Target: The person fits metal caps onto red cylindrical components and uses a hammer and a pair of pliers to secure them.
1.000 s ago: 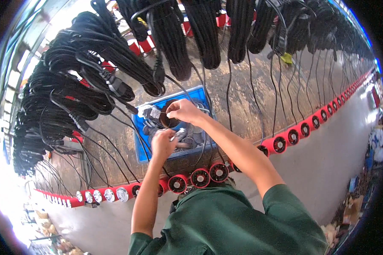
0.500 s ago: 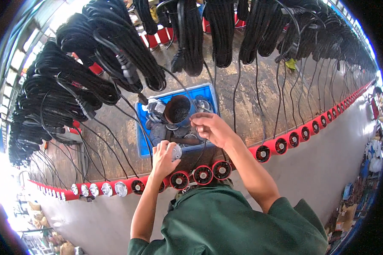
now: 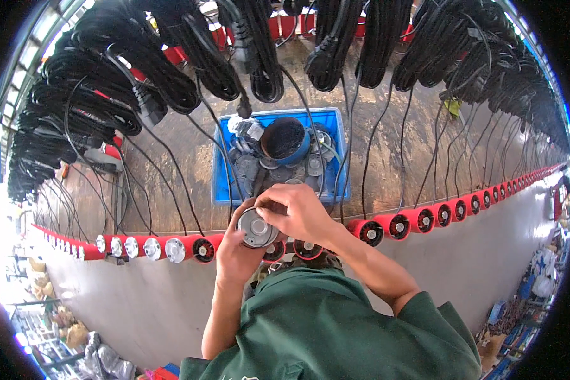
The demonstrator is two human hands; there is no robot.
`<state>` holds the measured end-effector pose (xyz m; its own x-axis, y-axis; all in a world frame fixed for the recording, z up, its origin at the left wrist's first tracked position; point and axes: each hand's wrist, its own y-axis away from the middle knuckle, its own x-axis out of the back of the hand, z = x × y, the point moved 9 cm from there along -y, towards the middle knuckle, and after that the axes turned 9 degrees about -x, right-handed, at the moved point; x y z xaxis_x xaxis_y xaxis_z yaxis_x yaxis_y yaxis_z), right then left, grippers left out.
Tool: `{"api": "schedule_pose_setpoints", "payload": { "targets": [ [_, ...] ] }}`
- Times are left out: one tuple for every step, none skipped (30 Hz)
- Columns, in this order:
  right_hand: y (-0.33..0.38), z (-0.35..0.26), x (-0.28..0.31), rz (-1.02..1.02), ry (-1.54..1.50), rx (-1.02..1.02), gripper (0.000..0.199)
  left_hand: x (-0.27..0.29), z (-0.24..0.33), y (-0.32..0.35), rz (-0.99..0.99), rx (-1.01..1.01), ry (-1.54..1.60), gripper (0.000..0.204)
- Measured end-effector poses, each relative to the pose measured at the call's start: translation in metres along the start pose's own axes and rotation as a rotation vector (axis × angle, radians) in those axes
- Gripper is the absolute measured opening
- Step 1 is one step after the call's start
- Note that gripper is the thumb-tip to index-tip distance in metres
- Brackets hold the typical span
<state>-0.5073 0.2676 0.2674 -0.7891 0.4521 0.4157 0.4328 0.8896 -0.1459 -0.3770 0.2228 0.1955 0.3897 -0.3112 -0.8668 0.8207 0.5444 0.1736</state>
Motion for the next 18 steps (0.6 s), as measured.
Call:
{"api": "schedule_pose_setpoints", "payload": {
  "targets": [
    [0.000, -0.002, -0.003, -0.010, -0.004, 0.005, 0.013, 0.000, 0.001, 0.002, 0.007, -0.010, 0.000, 0.080],
    [-0.001, 0.000, -0.006, -0.025, 0.007, -0.032, 0.014, 0.001, 0.004, 0.003, 0.014, -0.044, -0.106, 0.081],
    [-0.001, 0.003, -0.008, -0.038, 0.018, -0.068, 0.014, 0.001, 0.008, 0.005, 0.022, -0.076, -0.212, 0.083],
    [-0.001, 0.002, -0.011, -0.045, 0.046, -0.058, 0.017, -0.002, 0.010, 0.008, 0.030, -0.090, -0.180, 0.087],
    [-0.002, 0.002, -0.014, -0.050, 0.045, -0.055, 0.017, -0.004, 0.013, 0.011, 0.033, -0.095, -0.179, 0.087],
    [-0.002, 0.006, -0.016, -0.053, 0.017, -0.076, 0.018, -0.004, 0.013, 0.014, 0.041, -0.079, -0.193, 0.087],
    [-0.003, 0.009, -0.018, -0.056, -0.011, -0.097, 0.020, -0.003, 0.013, 0.017, 0.048, -0.062, -0.207, 0.087],
    [-0.002, 0.009, -0.022, -0.062, -0.012, -0.091, 0.020, 0.004, 0.014, 0.019, 0.093, -0.090, -0.235, 0.087],
    [0.001, 0.009, -0.024, -0.052, 0.005, -0.088, 0.020, 0.005, 0.014, 0.021, 0.096, -0.097, -0.235, 0.087],
    [0.004, 0.009, -0.027, -0.041, 0.022, -0.084, 0.021, 0.007, 0.017, 0.024, 0.139, -0.137, -0.206, 0.087],
    [0.008, 0.012, -0.030, -0.038, 0.024, -0.080, 0.021, 0.007, 0.021, 0.024, 0.175, -0.174, -0.178, 0.086],
    [0.014, 0.025, -0.037, -0.034, -0.055, -0.162, 0.023, 0.014, 0.022, 0.026, 0.196, -0.207, -0.108, 0.085],
    [0.021, 0.037, -0.044, -0.029, -0.134, -0.244, 0.025, 0.017, 0.021, 0.028, 0.197, -0.213, -0.109, 0.085],
    [0.031, 0.043, -0.050, -0.031, -0.157, -0.285, 0.025, 0.021, 0.024, 0.029, 0.230, -0.275, -0.045, 0.084],
    [0.040, 0.044, -0.054, -0.037, -0.207, -0.352, 0.024, 0.024, 0.026, 0.030, 0.260, -0.336, 0.023, 0.084],
    [0.051, 0.051, -0.066, -0.066, -0.275, -0.388, 0.024, 0.032, 0.029, 0.030, 0.261, -0.396, 0.090, 0.086],
    [0.057, 0.057, -0.073, -0.088, -0.334, -0.421, 0.024, 0.032, 0.028, 0.030, 0.245, -0.419, 0.153, 0.088],
    [0.061, 0.056, -0.083, -0.139, -0.425, -0.443, 0.024, 0.029, 0.026, 0.031, 0.276, -0.417, 0.101, 0.090]
  ]
}}
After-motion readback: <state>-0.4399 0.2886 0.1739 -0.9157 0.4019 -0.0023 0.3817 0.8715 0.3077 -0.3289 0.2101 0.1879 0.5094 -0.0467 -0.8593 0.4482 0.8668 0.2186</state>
